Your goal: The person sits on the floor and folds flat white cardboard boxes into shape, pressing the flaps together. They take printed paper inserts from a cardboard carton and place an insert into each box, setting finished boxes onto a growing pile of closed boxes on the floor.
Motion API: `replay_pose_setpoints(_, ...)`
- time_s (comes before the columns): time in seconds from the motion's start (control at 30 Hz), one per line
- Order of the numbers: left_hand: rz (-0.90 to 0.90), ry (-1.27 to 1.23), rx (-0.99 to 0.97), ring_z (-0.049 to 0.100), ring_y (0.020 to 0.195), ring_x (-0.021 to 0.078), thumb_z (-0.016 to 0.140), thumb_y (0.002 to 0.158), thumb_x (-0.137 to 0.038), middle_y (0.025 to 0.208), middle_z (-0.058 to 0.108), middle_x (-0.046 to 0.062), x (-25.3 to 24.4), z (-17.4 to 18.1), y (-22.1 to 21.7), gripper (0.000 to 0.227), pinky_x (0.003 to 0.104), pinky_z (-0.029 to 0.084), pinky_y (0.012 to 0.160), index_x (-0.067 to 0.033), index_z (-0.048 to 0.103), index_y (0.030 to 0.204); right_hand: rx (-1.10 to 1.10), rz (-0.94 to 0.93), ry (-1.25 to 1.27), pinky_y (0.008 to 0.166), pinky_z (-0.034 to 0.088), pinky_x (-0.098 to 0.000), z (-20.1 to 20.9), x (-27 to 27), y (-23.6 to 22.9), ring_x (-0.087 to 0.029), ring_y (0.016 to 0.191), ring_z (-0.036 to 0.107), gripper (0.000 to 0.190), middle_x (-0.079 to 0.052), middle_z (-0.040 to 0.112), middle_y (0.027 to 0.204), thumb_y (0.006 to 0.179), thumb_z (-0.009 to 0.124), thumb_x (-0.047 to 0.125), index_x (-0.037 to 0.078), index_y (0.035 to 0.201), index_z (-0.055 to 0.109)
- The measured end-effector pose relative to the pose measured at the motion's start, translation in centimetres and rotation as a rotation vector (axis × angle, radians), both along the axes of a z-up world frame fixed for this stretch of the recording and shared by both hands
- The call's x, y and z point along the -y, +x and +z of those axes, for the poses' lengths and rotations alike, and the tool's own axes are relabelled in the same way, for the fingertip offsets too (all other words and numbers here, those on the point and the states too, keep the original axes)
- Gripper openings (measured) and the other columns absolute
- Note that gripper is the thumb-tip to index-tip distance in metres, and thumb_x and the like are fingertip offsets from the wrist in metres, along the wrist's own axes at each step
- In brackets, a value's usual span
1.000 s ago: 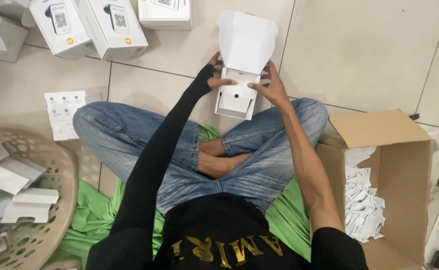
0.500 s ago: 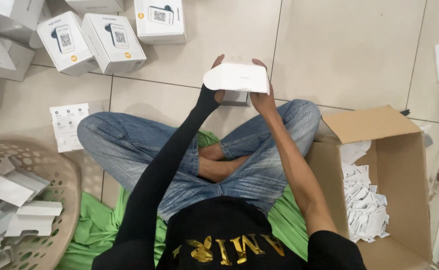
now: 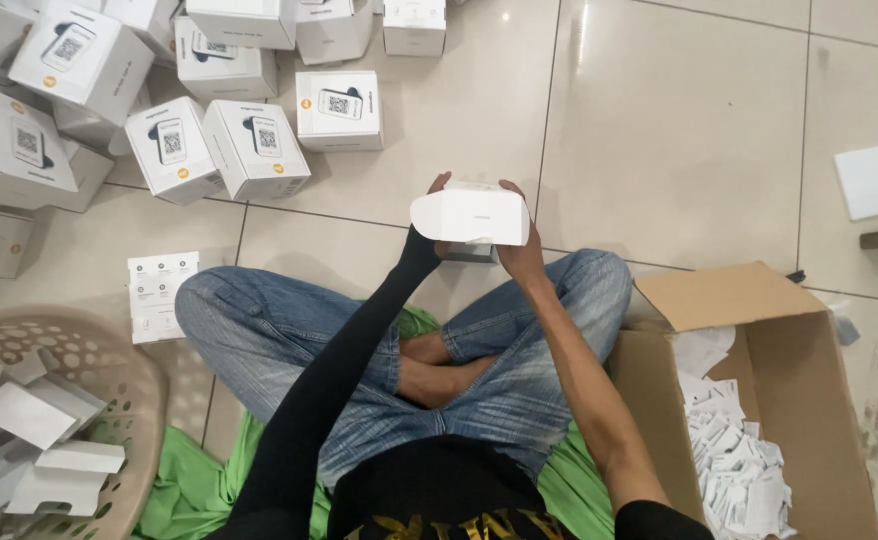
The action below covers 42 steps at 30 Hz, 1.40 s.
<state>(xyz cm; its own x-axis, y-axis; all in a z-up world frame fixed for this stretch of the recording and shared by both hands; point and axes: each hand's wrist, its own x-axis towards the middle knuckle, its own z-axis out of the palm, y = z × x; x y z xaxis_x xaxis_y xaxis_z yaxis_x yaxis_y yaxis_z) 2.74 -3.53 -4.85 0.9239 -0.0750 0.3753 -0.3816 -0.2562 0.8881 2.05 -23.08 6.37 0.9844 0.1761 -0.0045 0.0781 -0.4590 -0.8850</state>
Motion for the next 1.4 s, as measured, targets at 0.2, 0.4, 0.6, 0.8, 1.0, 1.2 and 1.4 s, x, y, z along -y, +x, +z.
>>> replay_pose_setpoints(0.2,-0.291,0.472,-0.163,0.038,0.148,0.0398,0.073,0.088,-0.034,0.171,0.015,0.023,-6.3,8.7,-2.3,0.091,0.044,0.045,0.112,-0.0087,0.026,0.162,-0.095,0.396,-0.316,0.108,0.042,-0.0441,0.9,5.6,1.1,-0.032,0.145,0.035,0.085,-0.008,0.022,0.167,0.087,0.067,0.025,0.016,0.160,0.024)
replay_pose_setpoints(0.4,-0.163,-0.180,-1.067,0.067,0.122,0.0371,0.051,0.087,-0.069,0.153,0.053,0.021,-11.6,3.4,-2.8,0.094,0.045,0.056,0.094,-0.0115,0.036,0.160,-0.144,0.274,0.049,0.109,0.054,-0.0357,-11.7,15.2,4.1,-0.024,0.131,0.068,0.048,-0.014,0.072,0.141,0.101,0.058,0.026,0.006,0.144,0.064)
replay_pose_setpoints(0.6,-0.208,0.009,-1.261,0.065,0.119,0.0457,0.054,0.072,-0.079,0.144,0.050,0.038,-2.1,9.5,-3.0,0.124,0.047,0.061,0.084,-0.0113,0.003,0.162,-0.603,-0.095,0.433,0.094,0.055,-0.0319,-19.6,13.4,4.5,-0.017,0.117,0.064,0.047,-0.008,0.065,0.133,0.107,0.050,0.028,0.006,0.148,0.046)
replay_pose_setpoints(0.8,0.006,-0.086,-0.789,0.043,0.140,0.0501,0.082,0.070,-0.064,0.157,0.025,0.041,-1.8,0.4,1.0,0.140,0.048,0.050,0.106,-0.0028,-0.002,0.164,-0.321,0.051,0.330,0.101,0.051,-0.0346,-7.3,9.1,3.2,-0.023,0.124,0.061,0.048,-0.014,0.063,0.140,0.106,0.048,0.026,0.008,0.150,0.051)
replay_pose_setpoints(1.0,-0.064,0.153,-0.675,0.023,0.152,0.0456,0.090,0.062,-0.062,0.163,0.017,0.035,-1.3,5.2,1.5,0.145,0.048,0.037,0.116,0.0021,0.005,0.161,-0.199,-0.170,0.220,0.107,0.049,-0.0431,-0.2,7.6,1.0,-0.028,0.131,0.059,0.042,-0.011,0.053,0.152,0.109,0.042,0.027,0.012,0.147,0.050)
replay_pose_setpoints(1.2,0.246,0.051,-0.492,0.034,0.150,0.0413,0.083,0.078,-0.050,0.161,0.031,0.032,-2.2,2.1,-1.5,0.117,0.045,0.032,0.122,0.0040,0.021,0.161,0.435,0.461,-0.371,0.113,0.044,-0.0471,2.4,3.3,-4.6,-0.030,0.145,0.048,0.043,-0.011,0.054,0.154,0.098,0.057,0.027,0.012,0.138,0.060)
replay_pose_setpoints(1.4,0.207,-0.235,-0.725,0.053,0.131,0.0374,0.080,0.087,-0.031,0.146,0.047,0.034,-3.5,-10.1,-11.0,0.089,0.043,0.045,0.109,0.0104,0.034,0.151,0.021,0.323,-0.275,0.109,0.046,-0.0433,-1.3,3.4,-1.4,-0.030,0.135,0.054,0.059,-0.016,0.053,0.152,0.092,0.072,0.041,0.011,0.140,0.057)
